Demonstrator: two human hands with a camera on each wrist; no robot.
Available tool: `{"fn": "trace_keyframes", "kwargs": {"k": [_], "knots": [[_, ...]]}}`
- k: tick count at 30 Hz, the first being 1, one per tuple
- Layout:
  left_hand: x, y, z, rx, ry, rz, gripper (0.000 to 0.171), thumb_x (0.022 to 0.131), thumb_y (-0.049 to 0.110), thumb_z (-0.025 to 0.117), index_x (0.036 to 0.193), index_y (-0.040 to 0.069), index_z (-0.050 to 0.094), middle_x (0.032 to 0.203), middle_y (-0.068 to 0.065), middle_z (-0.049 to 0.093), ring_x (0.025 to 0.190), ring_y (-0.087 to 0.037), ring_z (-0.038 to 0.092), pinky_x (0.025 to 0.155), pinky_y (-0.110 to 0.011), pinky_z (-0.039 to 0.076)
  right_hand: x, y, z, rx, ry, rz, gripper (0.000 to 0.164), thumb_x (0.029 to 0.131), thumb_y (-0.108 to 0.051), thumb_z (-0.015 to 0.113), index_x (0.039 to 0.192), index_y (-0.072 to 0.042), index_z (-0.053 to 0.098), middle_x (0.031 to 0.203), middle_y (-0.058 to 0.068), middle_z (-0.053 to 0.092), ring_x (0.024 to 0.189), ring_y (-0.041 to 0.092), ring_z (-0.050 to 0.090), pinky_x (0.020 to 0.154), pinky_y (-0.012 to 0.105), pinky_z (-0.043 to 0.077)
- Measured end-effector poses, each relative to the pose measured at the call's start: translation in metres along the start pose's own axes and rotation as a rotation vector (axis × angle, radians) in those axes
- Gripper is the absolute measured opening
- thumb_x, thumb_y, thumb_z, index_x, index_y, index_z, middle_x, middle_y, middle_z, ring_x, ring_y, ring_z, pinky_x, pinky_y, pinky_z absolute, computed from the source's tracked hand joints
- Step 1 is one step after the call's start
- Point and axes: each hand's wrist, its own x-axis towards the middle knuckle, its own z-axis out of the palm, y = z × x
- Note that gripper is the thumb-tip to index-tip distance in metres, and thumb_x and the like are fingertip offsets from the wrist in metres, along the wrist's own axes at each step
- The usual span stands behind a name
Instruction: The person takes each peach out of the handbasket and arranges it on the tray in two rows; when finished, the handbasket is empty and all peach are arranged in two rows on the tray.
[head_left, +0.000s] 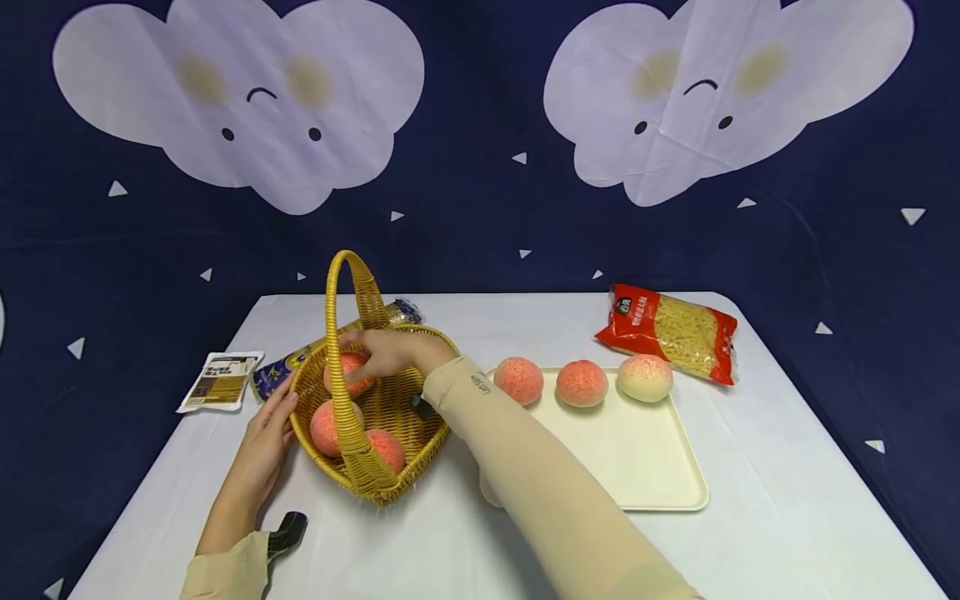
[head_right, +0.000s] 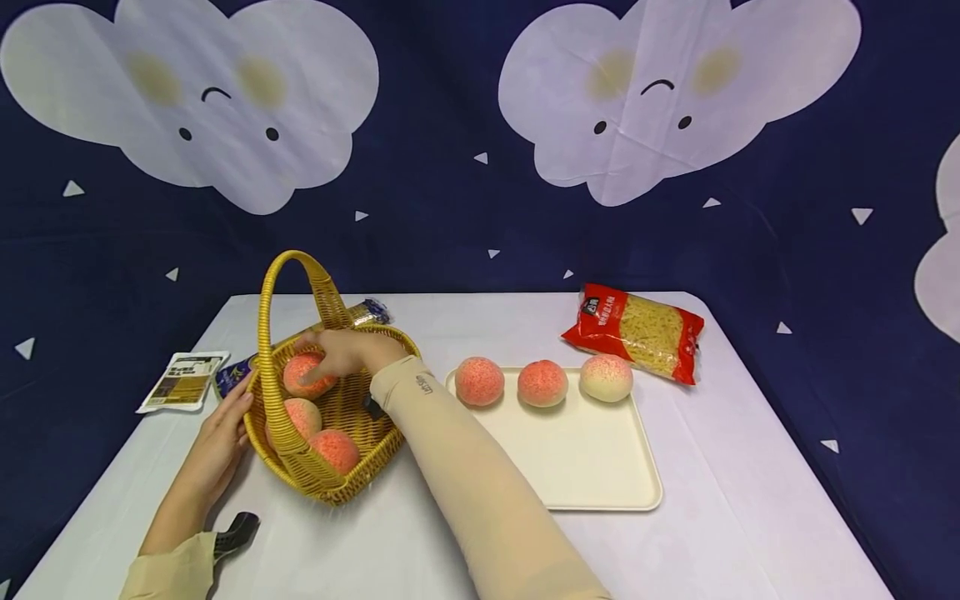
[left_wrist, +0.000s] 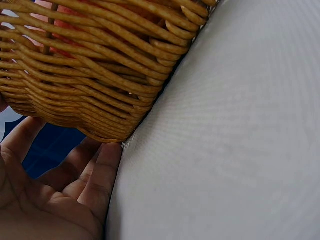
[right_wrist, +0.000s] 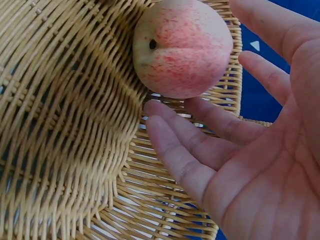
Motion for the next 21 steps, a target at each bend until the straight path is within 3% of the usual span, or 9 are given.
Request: {"fn": "trace_keyframes", "kwargs": {"k": [6, 12, 17, 21], "knots": [[-0.0004, 0.0011, 0.0002, 0.001, 0.003, -0.001, 0.070, 0.115, 0.055, 0.035, 0.175, 0.029, 0.009, 0.183, -0.010, 0.008, 0.165, -0.041, 0.020, 0.108, -0.006, 0.041, 0.0024, 0.0040, 0.0029, 0.020, -0.044, 0.060, 0.074, 0.105, -0.037, 0.070, 0.169, -0.020, 0.037, 0.170, 0.010, 0.045, 0.156, 0.023, 0.043, 0.125, 0.030, 0.038], [0.0013, 0.0009, 0.0010, -0.005, -0.001, -0.011, 0.069, 0.115, 0.055, 0.035, 0.175, 0.030, 0.009, 0.183, -0.009, 0.008, 0.165, -0.040, 0.021, 0.116, -0.013, 0.039, 0.0017, 0.0077, 0.0029, 0.083, -0.059, 0.059, 0.073, 0.105, -0.036, 0.069, 0.169, -0.020, 0.037, 0.169, 0.011, 0.045, 0.154, 0.024, 0.044, 0.123, 0.031, 0.040], [-0.0008, 0.0013, 0.0007, 0.002, 0.003, -0.012, 0.070, 0.115, 0.055, 0.035, 0.175, 0.029, 0.009, 0.183, -0.009, 0.008, 0.165, -0.040, 0.020, 0.113, -0.011, 0.040, 0.0027, 0.0085, 0.0057, 0.154, -0.065, 0.061, 0.070, 0.106, -0.033, 0.070, 0.166, -0.019, 0.039, 0.163, 0.012, 0.047, 0.131, 0.021, 0.054, 0.105, 0.032, 0.052], [-0.0017, 0.0024, 0.0009, 0.012, 0.004, -0.022, 0.070, 0.115, 0.055, 0.034, 0.175, 0.029, 0.008, 0.183, -0.008, 0.007, 0.166, -0.039, 0.019, 0.126, -0.026, 0.033, 0.0028, 0.0083, 0.0079, 0.173, -0.055, 0.073, 0.064, 0.107, -0.032, 0.068, 0.163, -0.019, 0.041, 0.158, 0.012, 0.047, 0.114, 0.021, 0.055, 0.091, 0.033, 0.056]]}}
